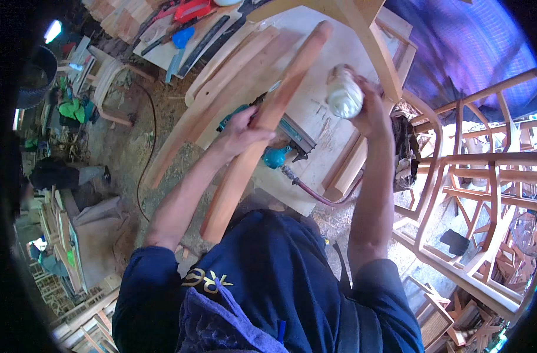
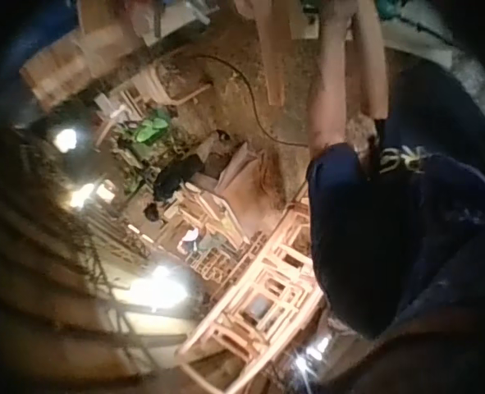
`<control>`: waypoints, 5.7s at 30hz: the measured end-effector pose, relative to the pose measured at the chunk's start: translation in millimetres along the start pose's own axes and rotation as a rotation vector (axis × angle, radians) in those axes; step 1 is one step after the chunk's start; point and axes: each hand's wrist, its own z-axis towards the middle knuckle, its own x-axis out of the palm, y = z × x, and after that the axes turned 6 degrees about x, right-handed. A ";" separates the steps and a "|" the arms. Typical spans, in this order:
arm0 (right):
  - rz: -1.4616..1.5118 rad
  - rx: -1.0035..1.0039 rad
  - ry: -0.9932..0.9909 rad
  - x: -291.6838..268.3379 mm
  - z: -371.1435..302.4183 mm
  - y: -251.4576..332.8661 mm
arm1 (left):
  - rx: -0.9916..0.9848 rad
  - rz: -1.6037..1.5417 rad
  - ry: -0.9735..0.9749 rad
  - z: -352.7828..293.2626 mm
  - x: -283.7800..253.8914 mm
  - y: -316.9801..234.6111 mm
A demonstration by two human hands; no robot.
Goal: Assemble wooden chair components using glue and a pneumatic nail gun.
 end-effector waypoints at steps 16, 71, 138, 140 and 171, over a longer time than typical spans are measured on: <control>-0.094 0.513 -0.239 17.6 138.5 -17.8 | 0.132 0.151 -0.051 -153.6 -105.6 5.4; -0.055 -0.588 -0.224 20.5 -125.5 -9.5 | 0.291 -0.076 0.682 78.0 122.1 -115.0; -0.693 -0.728 -0.411 104.7 -133.0 239.0 | 1.262 0.381 0.105 297.6 152.6 -275.2; -0.732 -0.718 -0.481 115.9 -133.5 235.0 | 1.240 0.391 0.113 295.4 151.4 -276.0; -1.128 -0.646 -0.599 137.0 -127.8 276.3 | 1.416 0.402 0.050 309.5 164.0 -275.4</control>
